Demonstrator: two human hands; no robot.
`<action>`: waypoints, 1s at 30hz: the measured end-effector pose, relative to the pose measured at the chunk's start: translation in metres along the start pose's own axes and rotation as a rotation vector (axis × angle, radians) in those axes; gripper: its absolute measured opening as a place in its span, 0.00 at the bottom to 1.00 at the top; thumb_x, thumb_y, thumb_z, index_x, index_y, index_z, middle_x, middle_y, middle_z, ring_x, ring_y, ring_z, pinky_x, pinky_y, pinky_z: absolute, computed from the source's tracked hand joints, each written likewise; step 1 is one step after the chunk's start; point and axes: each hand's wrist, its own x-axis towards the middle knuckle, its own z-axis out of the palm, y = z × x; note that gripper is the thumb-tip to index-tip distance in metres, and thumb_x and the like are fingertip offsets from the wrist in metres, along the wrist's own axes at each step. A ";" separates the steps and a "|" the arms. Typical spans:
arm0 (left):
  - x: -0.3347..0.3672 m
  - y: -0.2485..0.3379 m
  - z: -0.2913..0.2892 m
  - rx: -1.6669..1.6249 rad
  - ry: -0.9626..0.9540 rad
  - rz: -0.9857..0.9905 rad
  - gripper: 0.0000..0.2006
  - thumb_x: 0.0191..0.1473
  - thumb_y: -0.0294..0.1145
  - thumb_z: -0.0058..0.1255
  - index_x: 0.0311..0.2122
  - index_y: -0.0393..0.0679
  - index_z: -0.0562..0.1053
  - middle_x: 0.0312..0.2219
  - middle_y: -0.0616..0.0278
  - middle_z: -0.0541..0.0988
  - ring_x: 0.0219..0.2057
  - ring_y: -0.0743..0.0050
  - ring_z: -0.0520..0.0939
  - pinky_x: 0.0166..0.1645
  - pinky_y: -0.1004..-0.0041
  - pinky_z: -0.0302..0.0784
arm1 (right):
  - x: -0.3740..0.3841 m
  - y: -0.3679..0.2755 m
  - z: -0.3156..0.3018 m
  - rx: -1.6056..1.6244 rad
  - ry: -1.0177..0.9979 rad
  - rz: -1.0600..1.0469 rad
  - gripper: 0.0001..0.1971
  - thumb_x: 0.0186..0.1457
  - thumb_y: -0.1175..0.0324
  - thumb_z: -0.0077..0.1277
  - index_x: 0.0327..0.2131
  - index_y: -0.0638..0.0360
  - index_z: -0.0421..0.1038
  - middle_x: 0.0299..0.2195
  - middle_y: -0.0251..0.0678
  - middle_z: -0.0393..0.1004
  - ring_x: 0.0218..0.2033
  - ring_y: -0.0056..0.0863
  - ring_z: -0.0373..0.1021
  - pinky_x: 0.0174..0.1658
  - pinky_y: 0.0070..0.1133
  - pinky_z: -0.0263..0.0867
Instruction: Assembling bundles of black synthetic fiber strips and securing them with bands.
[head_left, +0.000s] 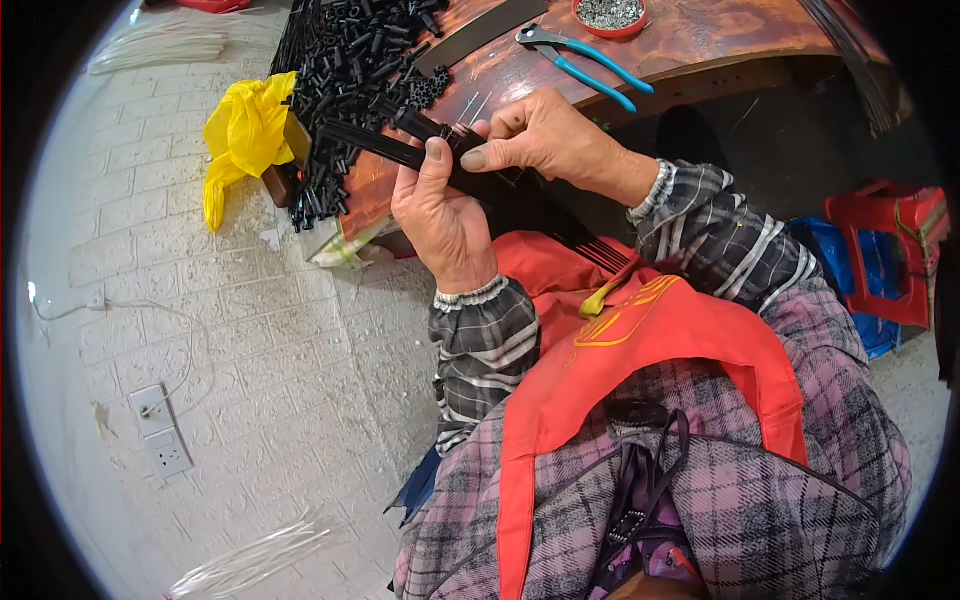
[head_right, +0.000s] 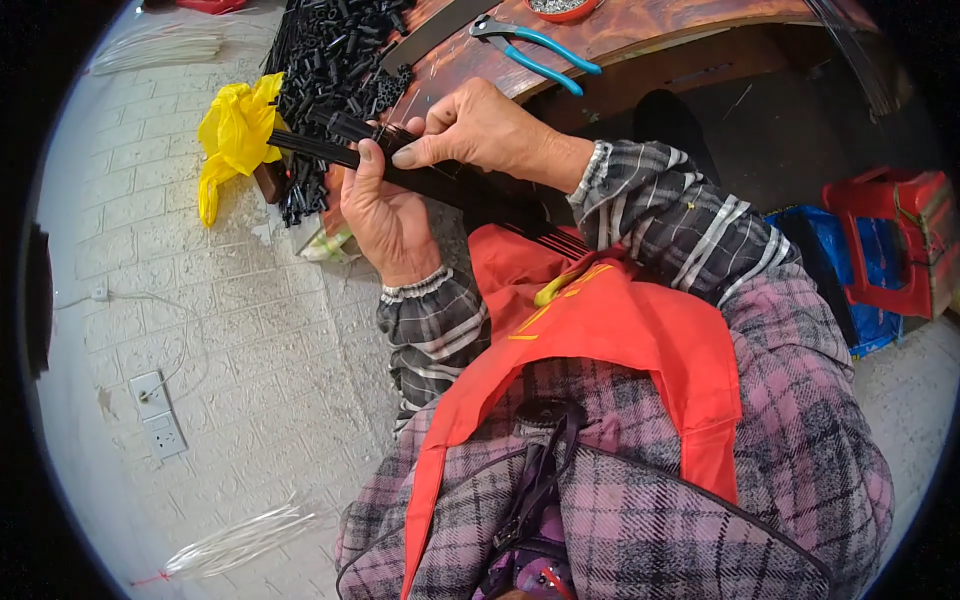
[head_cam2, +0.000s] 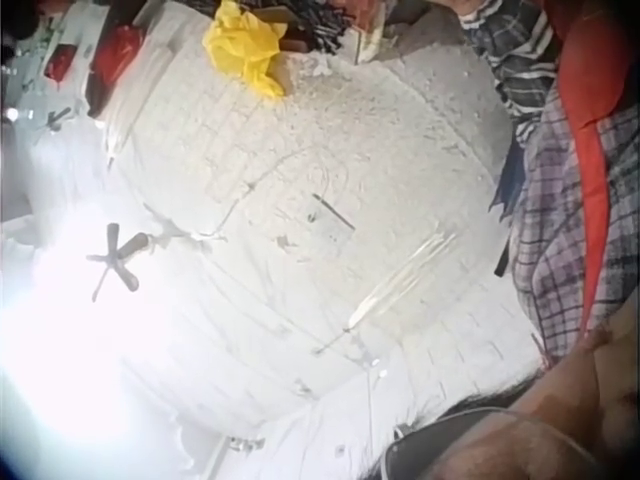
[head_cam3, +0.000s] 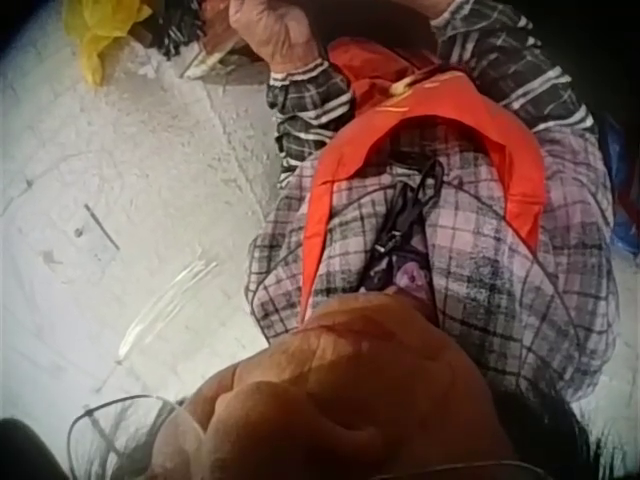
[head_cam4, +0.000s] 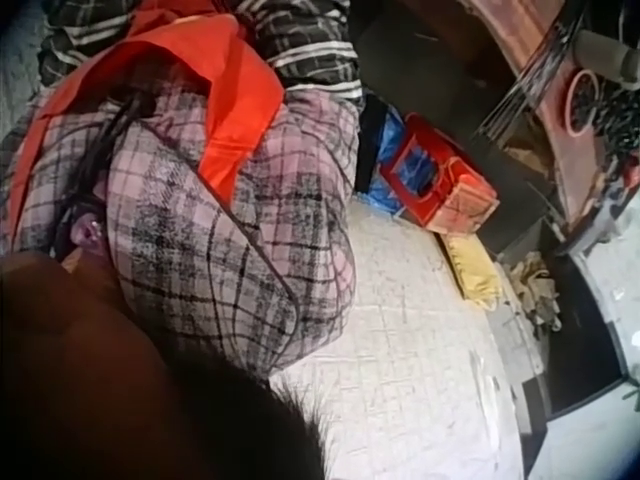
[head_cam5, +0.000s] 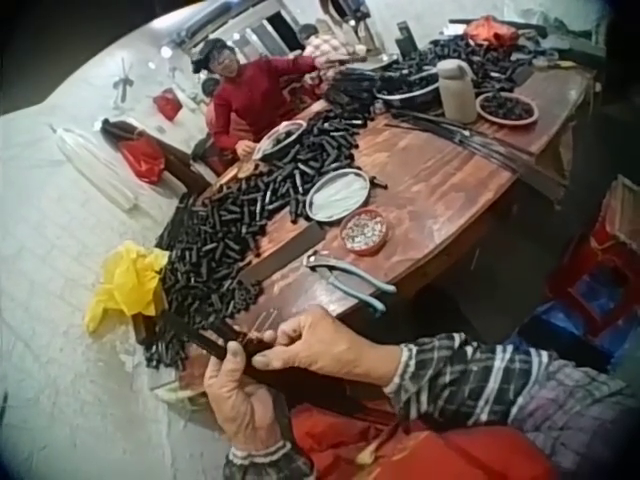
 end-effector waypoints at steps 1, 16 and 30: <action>0.001 -0.001 -0.003 -0.036 -0.011 -0.015 0.08 0.47 0.24 0.46 0.35 0.35 0.67 0.28 0.61 0.73 0.29 0.72 0.74 0.37 0.77 0.70 | 0.001 -0.001 -0.002 0.065 -0.080 0.141 0.18 0.38 0.61 0.58 0.09 0.59 0.62 0.08 0.22 0.57 0.10 0.09 0.53 0.12 0.09 0.47; -0.001 -0.002 0.000 -0.055 -0.001 -0.014 0.09 0.48 0.24 0.46 0.37 0.36 0.67 0.29 0.61 0.73 0.30 0.69 0.75 0.38 0.75 0.70 | 0.002 0.000 0.003 0.028 0.001 0.094 0.19 0.38 0.59 0.58 0.09 0.58 0.62 0.08 0.22 0.56 0.08 0.09 0.52 0.10 0.08 0.45; 0.005 -0.010 -0.012 -0.269 -0.025 -0.089 0.10 0.48 0.24 0.45 0.39 0.38 0.67 0.32 0.64 0.73 0.34 0.77 0.73 0.41 0.78 0.68 | 0.002 0.004 0.002 0.042 -0.029 0.102 0.18 0.42 0.59 0.55 0.10 0.58 0.62 0.10 0.22 0.58 0.09 0.08 0.53 0.10 0.08 0.46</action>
